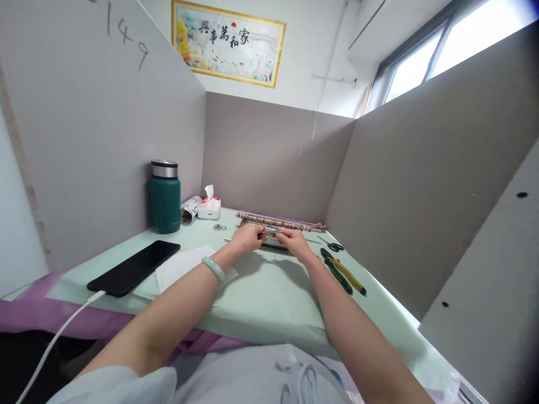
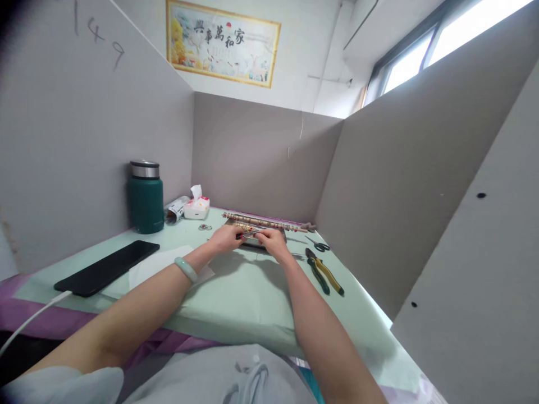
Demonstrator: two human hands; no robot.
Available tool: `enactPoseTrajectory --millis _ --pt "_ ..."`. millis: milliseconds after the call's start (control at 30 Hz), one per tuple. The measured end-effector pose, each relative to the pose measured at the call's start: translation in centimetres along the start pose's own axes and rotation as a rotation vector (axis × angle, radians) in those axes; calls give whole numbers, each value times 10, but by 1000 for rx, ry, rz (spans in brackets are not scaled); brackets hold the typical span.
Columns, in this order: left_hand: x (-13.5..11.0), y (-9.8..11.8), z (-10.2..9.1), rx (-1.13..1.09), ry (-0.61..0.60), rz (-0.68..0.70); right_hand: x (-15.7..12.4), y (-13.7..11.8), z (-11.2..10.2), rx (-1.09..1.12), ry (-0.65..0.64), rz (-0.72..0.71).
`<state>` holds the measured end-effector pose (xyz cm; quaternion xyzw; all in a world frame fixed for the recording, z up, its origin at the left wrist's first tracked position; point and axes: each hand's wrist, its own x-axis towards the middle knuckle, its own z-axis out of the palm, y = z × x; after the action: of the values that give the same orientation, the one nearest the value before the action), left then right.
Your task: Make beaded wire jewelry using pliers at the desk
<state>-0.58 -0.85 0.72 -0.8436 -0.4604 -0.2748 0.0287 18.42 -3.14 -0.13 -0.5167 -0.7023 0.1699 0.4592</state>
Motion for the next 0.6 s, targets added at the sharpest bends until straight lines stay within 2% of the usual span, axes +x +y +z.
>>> enactPoseTrajectory --millis 600 --pt "3 -3 5 -77 9 -7 -1 -3 -1 28 -23 -24"
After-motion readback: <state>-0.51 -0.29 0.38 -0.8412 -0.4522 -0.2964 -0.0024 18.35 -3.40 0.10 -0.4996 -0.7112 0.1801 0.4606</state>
